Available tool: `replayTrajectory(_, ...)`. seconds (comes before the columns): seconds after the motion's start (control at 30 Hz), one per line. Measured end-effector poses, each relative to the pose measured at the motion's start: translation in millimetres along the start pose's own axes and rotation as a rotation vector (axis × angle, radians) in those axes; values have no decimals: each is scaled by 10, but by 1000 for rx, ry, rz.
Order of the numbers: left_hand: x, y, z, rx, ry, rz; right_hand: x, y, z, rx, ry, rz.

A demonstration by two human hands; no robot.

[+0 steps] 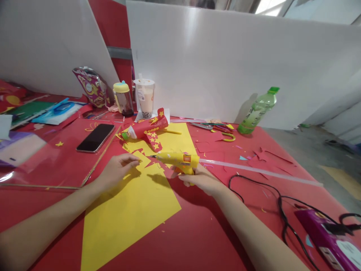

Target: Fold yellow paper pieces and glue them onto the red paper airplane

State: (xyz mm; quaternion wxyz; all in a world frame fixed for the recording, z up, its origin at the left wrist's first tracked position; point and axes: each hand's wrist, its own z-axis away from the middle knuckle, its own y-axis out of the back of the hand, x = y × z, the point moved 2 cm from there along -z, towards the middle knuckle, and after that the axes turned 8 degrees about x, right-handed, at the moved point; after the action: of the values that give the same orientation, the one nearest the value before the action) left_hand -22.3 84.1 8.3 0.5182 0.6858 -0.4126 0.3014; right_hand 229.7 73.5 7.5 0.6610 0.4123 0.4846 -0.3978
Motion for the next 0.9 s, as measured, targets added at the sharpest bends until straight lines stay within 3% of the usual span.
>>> replayTrajectory(0.17,49,53,18,22,-586,-468,-65,-60,34,-35,7,128)
replayTrajectory(0.23,57,58,34,10,-729,-640,-91,-62,41,-12,-2,181)
replayTrajectory(0.33,62,53,46,-17,-829,-813,-118,-61,49,3,20,219)
replayTrajectory(0.5,76,44,35,-50,-907,-936,-70,-39,44,10,60,233)
replayTrajectory(0.7,73,48,33,-57,-918,-931,-46,-59,38,-11,119,185)
replayTrajectory(0.8,63,36,38,-43,-825,-814,-40,-81,39,-11,87,215)
replayTrajectory(0.9,71,31,30,-45,-624,-545,-27,-83,34,16,74,232)
